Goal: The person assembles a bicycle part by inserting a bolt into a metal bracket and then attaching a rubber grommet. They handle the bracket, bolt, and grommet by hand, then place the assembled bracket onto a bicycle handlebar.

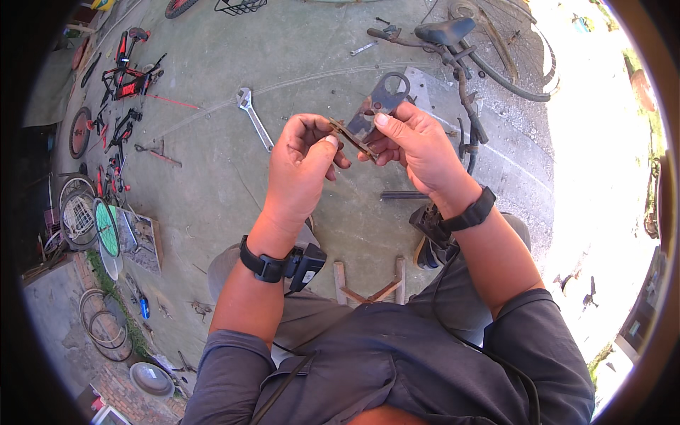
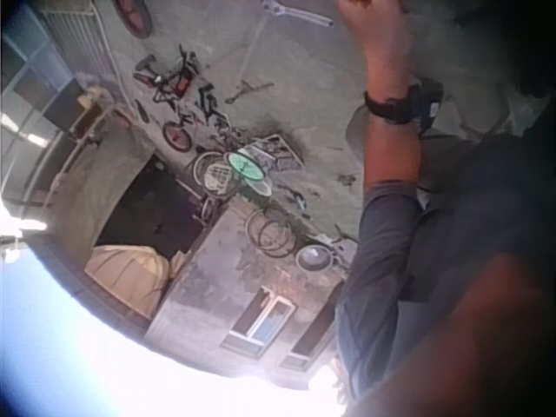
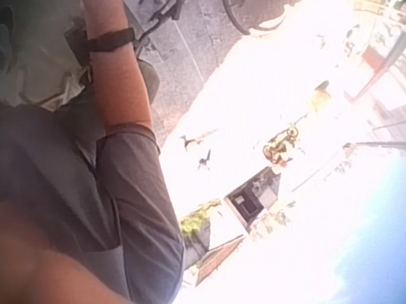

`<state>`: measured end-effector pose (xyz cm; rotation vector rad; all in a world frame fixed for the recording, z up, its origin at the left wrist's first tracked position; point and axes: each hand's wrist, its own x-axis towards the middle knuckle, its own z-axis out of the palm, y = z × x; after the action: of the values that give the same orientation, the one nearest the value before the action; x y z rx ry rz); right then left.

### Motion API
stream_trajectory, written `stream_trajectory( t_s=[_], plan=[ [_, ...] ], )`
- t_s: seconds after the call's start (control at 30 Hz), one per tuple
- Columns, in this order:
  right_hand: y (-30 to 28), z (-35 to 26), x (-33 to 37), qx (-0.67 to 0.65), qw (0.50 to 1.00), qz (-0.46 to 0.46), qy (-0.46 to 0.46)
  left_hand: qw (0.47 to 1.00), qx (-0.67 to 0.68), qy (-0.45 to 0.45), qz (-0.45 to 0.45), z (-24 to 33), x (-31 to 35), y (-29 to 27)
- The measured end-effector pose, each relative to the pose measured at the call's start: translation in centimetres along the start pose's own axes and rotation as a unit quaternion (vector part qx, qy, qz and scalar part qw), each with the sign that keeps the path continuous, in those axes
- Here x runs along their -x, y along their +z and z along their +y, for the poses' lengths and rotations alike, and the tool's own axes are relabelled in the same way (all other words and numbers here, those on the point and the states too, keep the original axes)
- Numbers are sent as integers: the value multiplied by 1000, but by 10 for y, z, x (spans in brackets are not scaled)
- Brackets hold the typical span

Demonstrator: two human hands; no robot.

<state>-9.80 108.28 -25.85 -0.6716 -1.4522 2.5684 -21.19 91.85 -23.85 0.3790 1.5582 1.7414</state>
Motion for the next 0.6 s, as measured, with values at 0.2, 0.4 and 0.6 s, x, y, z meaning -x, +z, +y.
stream_trajectory(
  t_s=[0.2, 0.4, 0.6],
  plan=[
    [1, -1, 2, 18, 1000, -4, -6, 999, 30, -12, -20, -1, -2, 0],
    [3, -1, 2, 39, 999, -4, -23, 998, 39, -25, -39, -4, -2, -3],
    [2, -6, 2, 49, 998, 2, -49, 998, 44, -6, -37, -4, -1, -1]
  ],
)
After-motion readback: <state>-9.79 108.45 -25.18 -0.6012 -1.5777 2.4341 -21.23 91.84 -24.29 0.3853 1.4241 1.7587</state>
